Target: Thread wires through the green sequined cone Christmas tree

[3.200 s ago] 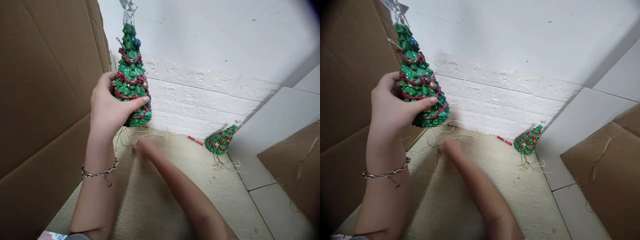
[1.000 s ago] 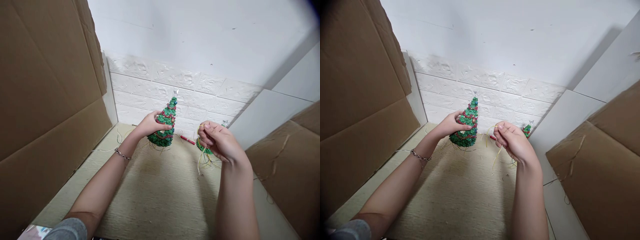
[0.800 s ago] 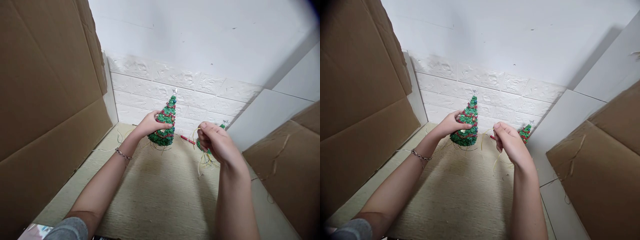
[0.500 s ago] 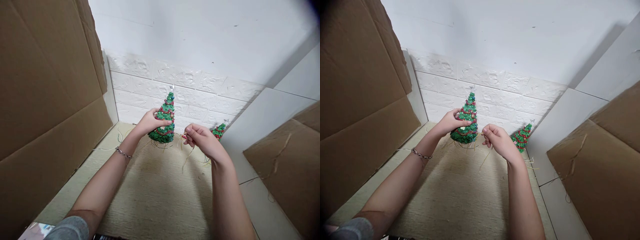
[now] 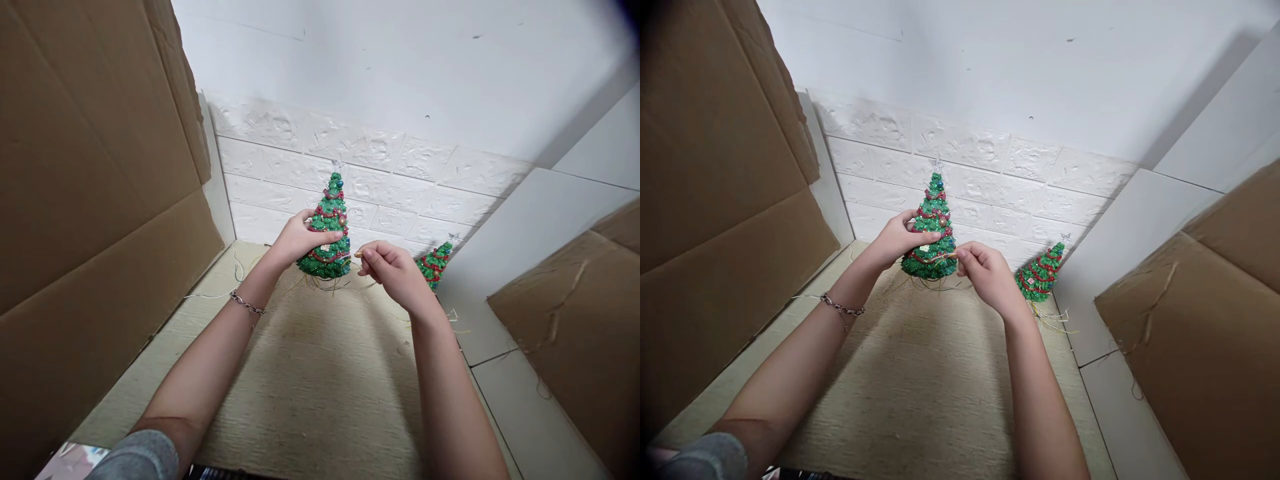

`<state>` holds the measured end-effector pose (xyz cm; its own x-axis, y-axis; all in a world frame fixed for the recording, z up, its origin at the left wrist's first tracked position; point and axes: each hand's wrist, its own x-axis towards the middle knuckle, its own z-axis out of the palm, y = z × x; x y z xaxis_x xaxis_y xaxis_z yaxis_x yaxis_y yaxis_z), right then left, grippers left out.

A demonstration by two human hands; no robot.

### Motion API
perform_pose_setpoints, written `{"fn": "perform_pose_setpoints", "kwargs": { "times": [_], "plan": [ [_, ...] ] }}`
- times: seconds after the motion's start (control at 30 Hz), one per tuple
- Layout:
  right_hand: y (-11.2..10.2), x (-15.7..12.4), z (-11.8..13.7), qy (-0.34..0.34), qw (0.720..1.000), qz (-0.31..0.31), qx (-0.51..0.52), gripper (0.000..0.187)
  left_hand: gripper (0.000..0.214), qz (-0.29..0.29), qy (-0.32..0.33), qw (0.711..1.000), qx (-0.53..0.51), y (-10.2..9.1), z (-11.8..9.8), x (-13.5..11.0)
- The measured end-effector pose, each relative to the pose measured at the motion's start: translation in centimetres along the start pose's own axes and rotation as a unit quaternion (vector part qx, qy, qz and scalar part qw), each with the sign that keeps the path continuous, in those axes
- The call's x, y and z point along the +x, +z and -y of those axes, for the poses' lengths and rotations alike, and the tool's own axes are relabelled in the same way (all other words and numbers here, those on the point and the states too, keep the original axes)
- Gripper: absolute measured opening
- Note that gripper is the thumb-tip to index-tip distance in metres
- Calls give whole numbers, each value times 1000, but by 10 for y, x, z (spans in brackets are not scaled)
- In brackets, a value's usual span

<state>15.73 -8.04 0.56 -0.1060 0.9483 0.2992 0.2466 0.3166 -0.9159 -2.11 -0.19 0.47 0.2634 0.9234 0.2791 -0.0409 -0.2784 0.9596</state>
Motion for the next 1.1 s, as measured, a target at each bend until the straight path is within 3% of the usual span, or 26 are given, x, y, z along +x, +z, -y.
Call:
{"fn": "perform_pose_setpoints", "kwargs": {
  "times": [0.37, 0.67, 1.1],
  "plan": [
    [6, -2, -4, -33, 983, -99, -149, 26, 63, 43, 6, 999, -28, 3, -2, -1],
    [18, -1, -2, -103, 960, -160, -204, 15, 64, 66, 8, 997, -47, 7, -5, -4],
    [32, 0, -10, -57, 961, -215, -166, 16, 63, 57, 26, 997, -46, 11, -6, -4]
  ]
}}
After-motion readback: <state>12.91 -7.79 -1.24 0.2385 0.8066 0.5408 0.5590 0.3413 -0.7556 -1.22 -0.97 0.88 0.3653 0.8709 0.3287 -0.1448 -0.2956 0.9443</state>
